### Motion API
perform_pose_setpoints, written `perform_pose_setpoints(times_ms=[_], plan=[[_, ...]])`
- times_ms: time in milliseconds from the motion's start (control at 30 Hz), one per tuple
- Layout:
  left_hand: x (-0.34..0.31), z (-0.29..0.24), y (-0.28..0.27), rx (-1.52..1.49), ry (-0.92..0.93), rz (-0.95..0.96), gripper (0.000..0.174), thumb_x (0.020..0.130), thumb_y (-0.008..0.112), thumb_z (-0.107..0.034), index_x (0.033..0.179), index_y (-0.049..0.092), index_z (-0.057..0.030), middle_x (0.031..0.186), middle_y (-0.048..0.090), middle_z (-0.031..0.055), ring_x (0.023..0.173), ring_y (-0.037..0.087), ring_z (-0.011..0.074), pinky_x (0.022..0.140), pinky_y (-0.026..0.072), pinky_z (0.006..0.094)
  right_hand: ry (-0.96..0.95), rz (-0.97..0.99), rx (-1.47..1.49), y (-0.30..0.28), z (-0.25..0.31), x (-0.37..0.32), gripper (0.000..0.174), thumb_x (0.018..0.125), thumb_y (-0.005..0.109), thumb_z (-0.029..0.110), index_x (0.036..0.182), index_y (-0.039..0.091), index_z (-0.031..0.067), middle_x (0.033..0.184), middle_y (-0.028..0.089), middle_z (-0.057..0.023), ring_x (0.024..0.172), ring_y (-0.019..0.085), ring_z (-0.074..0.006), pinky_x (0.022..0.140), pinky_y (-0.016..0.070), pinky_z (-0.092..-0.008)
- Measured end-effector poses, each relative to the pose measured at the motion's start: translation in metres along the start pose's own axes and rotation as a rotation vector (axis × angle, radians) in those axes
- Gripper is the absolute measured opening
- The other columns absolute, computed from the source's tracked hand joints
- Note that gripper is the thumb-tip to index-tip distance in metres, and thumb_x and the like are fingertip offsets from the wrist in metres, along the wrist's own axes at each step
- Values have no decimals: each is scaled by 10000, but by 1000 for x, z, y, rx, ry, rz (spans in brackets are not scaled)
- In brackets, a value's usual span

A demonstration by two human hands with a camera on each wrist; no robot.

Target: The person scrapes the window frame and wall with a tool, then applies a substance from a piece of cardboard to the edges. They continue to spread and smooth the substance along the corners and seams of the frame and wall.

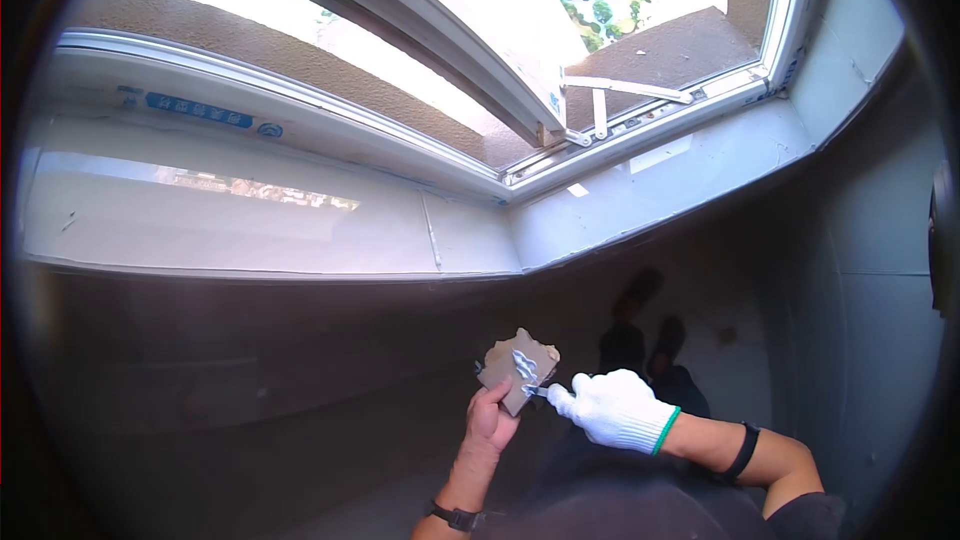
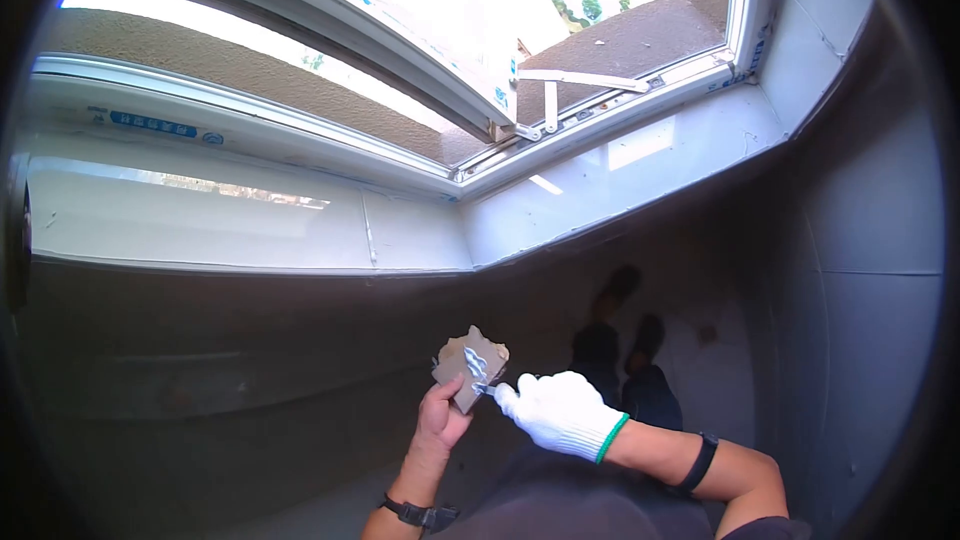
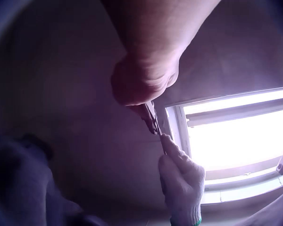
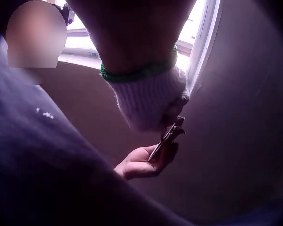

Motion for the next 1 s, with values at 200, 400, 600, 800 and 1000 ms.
perform_pose_setpoints(times_ms=[200,400,600,800,1000], plan=[[17,2,-46,-142,24,-62,486,986,624,-53,1458,515,-31,1383,641,118,1251,640,275,1095,511,398,45,115,-161,-8,-31,-7,310,942,625,160,1231,679,59,805,637,-114,647,681,-268,507,526,-402],[52,17,-107,-170,27,-114,483,985,618,-57,1456,515,-27,1403,627,129,1296,613,282,1128,489,413,236,-102,-117,-34,-79,-20,236,1014,568,161,1232,617,87,766,644,-128,602,653,-315,529,526,-439],[48,37,-130,-158,-86,-238,513,958,654,-22,1452,516,-14,1408,619,153,1298,615,313,1128,503,424,275,-377,184,-63,-87,-14,317,911,638,15,1218,718,20,793,669,-148,663,674,-319,615,553,-392],[49,43,-144,-174,-113,-282,512,968,639,-17,1459,495,0,1403,609,174,1295,613,323,1141,499,434,273,-431,352,-80,-82,4,342,885,672,5,1220,737,30,773,634,-132,644,639,-303,595,527,-383],[56,45,-168,-131,-111,-308,493,974,623,-21,1451,500,3,1395,614,170,1297,612,325,1143,496,450,209,-468,336,-93,-82,23,344,880,690,9,1218,743,37,742,596,-117,606,607,-279,571,505,-375]])
Point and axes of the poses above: each hand's wrist, its own x-axis towards the middle knuckle, its own y-axis out of the palm, z = x × y, the point moved 7 cm from there along x, towards the middle knuckle
